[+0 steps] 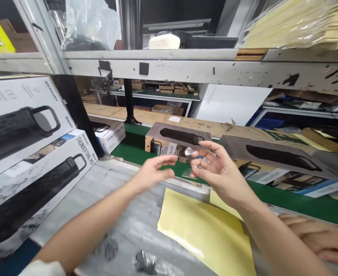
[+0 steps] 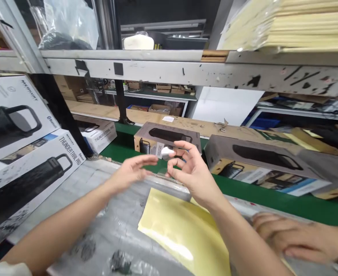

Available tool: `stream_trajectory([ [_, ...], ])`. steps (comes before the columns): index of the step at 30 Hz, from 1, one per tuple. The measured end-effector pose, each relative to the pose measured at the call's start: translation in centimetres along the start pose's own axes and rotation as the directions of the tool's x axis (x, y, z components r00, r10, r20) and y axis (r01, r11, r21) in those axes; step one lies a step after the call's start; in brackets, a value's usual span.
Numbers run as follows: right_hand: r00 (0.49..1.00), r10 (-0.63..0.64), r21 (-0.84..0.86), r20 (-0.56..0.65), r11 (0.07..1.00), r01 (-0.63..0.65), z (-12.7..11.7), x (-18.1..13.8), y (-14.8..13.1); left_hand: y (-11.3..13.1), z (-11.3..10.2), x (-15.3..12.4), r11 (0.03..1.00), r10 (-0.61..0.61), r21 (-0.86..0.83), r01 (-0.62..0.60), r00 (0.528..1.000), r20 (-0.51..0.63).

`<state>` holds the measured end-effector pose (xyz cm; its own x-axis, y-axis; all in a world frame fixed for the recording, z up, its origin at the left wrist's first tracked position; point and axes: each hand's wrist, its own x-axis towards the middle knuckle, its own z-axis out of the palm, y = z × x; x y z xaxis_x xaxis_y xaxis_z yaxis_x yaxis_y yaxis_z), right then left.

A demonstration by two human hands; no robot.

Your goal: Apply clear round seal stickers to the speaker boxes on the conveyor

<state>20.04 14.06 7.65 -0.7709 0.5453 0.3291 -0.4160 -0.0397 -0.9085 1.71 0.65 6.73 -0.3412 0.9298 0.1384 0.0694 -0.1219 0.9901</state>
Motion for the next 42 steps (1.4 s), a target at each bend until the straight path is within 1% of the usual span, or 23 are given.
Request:
stream_trajectory([
  [1,1.000,-0.014,-0.007,-0.017,1.000,0.014,-0.1,0.5,0.3,-0.1,1.2,0.2,0.997,-0.036,-0.067,0.038,0.998,0.042],
  [2,0.999,-0.028,-0.019,-0.033,0.999,0.027,-0.2,0.9,0.6,-0.3,2.3,0.3,0.990,-0.072,-0.118,0.078,0.996,0.055],
  [3,0.998,-0.043,-0.035,-0.051,0.999,0.041,-0.3,1.0,0.9,-0.7,3.2,0.5,0.982,-0.104,-0.155,0.110,0.993,0.047],
  [5,0.992,-0.086,-0.075,-0.088,0.994,0.079,-0.4,0.9,1.4,-1.6,4.3,0.8,0.969,-0.150,-0.197,0.151,0.988,0.020],
  [7,0.983,-0.144,-0.132,-0.115,0.983,0.128,-0.5,0.5,1.9,-2.4,4.6,1.4,0.962,-0.179,-0.208,0.179,0.984,0.023],
  [9,0.964,-0.220,-0.224,-0.151,0.957,0.184,-0.6,-0.1,2.5,-3.0,4.5,2.0,0.955,-0.209,-0.203,0.215,0.977,0.053],
  [10,0.947,-0.266,-0.285,-0.181,0.936,0.208,-0.7,-0.3,2.8,-3.3,4.5,2.4,0.954,-0.219,-0.194,0.228,0.974,0.063],
  [12,0.895,-0.363,-0.408,-0.260,0.881,0.239,-0.8,-0.5,3.6,-3.6,4.3,3.2,0.960,-0.226,-0.154,0.232,0.972,0.059],
  [14,0.848,-0.423,-0.479,-0.319,0.844,0.241,-1.1,-0.5,4.4,-4.0,4.2,4.1,0.974,-0.202,-0.093,0.205,0.978,0.043],
  [15,0.839,-0.431,-0.490,-0.333,0.839,0.236,-1.2,-0.3,4.8,-4.2,4.1,4.5,0.982,-0.179,-0.059,0.182,0.983,0.041],
  [16,0.840,-0.425,-0.487,-0.338,0.843,0.230,-1.3,-0.1,5.2,-4.3,3.9,4.9,0.988,-0.151,-0.024,0.152,0.988,0.045],
  [18,0.861,-0.382,-0.450,-0.337,0.868,0.209,-1.4,0.3,5.9,-4.7,3.6,5.6,0.995,-0.089,0.045,0.087,0.995,0.053],
  [20,0.886,-0.325,-0.386,-0.329,0.903,0.188,-1.5,0.6,6.5,-5.0,3.1,6.1,0.994,-0.053,0.104,0.046,0.996,0.067],
  [23,0.907,-0.276,-0.317,-0.319,0.933,0.172,-1.4,0.7,7.0,-5.4,2.3,6.5,0.988,-0.065,0.143,0.051,0.994,0.092],
  [28,0.884,-0.322,-0.394,-0.339,0.902,0.177,-1.4,0.4,7.8,-5.9,1.8,6.7,0.985,-0.080,0.164,0.062,0.991,0.104],
  [30,0.871,-0.348,-0.438,-0.347,0.881,0.178,-1.6,0.2,8.0,-5.9,1.9,6.6,0.983,-0.114,0.157,0.096,0.987,0.112],
  [32,0.861,-0.367,-0.473,-0.352,0.864,0.175,-1.7,0.0,8.1,-5.7,2.2,6.5,0.975,-0.209,0.105,0.196,0.970,0.125],
  [34,0.851,-0.379,-0.489,-0.364,0.855,0.171,-1.8,-0.2,8.0,-5.5,2.5,6.4,0.941,-0.336,0.007,0.339,0.928,0.162],
  [36,0.836,-0.385,-0.494,-0.391,0.854,0.162,-1.9,-0.3,7.6,-5.4,2.7,6.3,0.879,-0.442,-0.089,0.468,0.871,0.213],
  [38,0.815,-0.393,-0.495,-0.426,0.855,0.153,-1.9,-0.5,7.1,-5.4,2.8,6.2,0.832,-0.497,-0.145,0.535,0.836,0.235],
  [39,0.805,-0.396,-0.493,-0.442,0.857,0.151,-1.9,-0.7,6.7,-5.4,2.7,6.2,0.826,-0.506,-0.151,0.543,0.833,0.224],
  [40,0.797,-0.398,-0.488,-0.454,0.860,0.152,-1.9,-0.8,6.3,-5.6,2.6,6.1,0.836,-0.502,-0.138,0.531,0.842,0.200],
  [42,0.792,-0.388,-0.470,-0.471,0.870,0.146,-1.9,-1.4,5.4,-6.1,2.2,6.2,0.886,-0.452,-0.035,0.463,0.878,0.159],
])
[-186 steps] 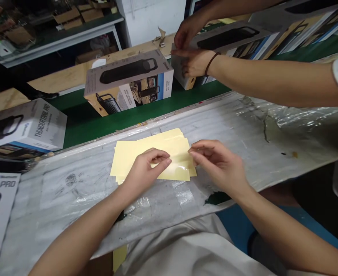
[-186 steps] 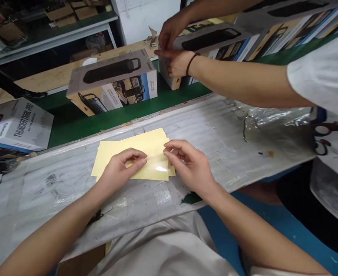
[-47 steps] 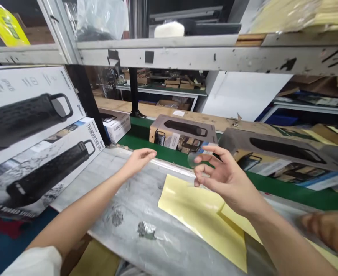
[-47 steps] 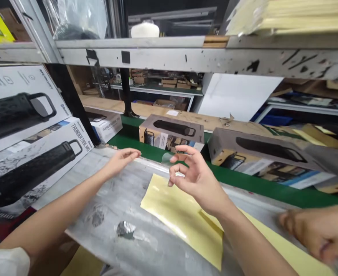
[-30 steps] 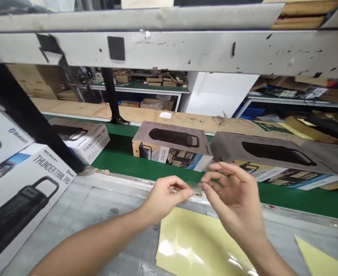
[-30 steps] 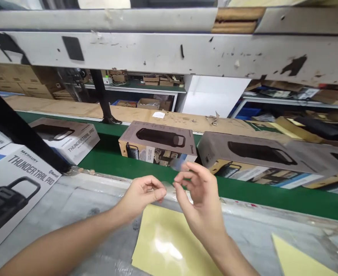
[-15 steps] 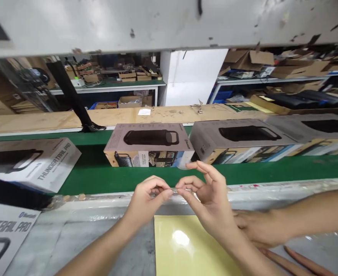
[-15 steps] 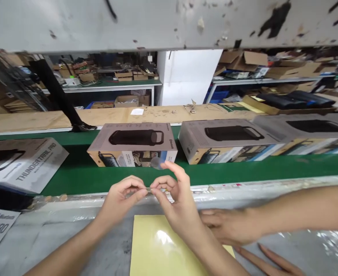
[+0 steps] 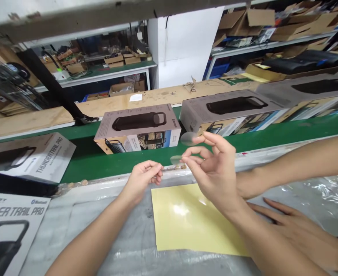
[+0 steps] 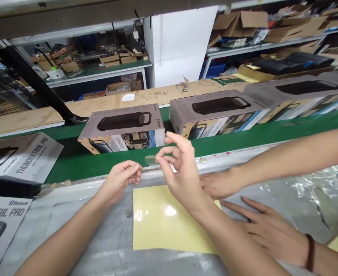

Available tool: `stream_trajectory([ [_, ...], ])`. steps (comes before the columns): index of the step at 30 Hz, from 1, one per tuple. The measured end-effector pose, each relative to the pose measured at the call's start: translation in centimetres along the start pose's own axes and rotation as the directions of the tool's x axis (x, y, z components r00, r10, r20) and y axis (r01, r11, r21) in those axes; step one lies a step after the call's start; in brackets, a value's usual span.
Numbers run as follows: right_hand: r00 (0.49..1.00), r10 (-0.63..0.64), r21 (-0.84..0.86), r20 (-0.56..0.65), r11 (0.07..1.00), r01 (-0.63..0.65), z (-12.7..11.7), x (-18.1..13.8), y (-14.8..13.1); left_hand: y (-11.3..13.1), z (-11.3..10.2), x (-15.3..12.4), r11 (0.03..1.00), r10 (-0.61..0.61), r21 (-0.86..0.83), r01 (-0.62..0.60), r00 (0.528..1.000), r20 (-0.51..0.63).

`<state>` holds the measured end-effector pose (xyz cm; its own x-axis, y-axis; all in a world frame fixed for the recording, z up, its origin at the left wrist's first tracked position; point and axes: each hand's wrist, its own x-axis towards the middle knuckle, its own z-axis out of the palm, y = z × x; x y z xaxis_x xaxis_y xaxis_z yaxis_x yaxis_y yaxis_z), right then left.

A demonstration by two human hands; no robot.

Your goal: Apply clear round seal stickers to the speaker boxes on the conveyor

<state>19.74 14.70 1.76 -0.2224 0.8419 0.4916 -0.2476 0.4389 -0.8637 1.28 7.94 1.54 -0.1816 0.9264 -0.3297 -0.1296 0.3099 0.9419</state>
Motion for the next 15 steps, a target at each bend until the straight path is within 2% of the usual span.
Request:
stream_trajectory([
  [2,1.000,0.011,0.011,0.002,1.000,-0.011,-0.7,-0.3,-1.0,-0.7,-0.6,0.4,0.973,0.086,0.213,-0.088,0.996,0.021],
  [4,1.000,0.016,0.014,0.002,1.000,-0.016,-1.4,-0.6,-2.0,-1.9,-1.3,1.0,0.887,0.151,0.429,-0.168,0.986,0.074],
  [6,1.000,0.028,0.009,0.002,1.000,-0.028,-1.9,-0.7,-3.1,-3.4,-1.9,1.6,0.797,0.213,0.564,-0.215,0.975,0.070],
  [10,1.000,0.010,0.031,-0.005,0.999,-0.010,-2.0,-0.4,-4.9,-5.5,-2.7,2.6,0.694,0.330,0.670,-0.265,0.944,0.032],
  [13,0.999,-0.041,0.138,0.022,0.990,0.037,-1.7,-0.4,-5.8,-5.2,-2.2,2.2,0.624,0.307,0.736,-0.262,0.949,0.077],
  [15,0.996,-0.021,0.300,0.083,0.954,-0.005,-1.6,-0.9,-5.9,-4.7,-1.4,1.1,0.597,0.266,0.768,-0.230,0.961,0.081],
])
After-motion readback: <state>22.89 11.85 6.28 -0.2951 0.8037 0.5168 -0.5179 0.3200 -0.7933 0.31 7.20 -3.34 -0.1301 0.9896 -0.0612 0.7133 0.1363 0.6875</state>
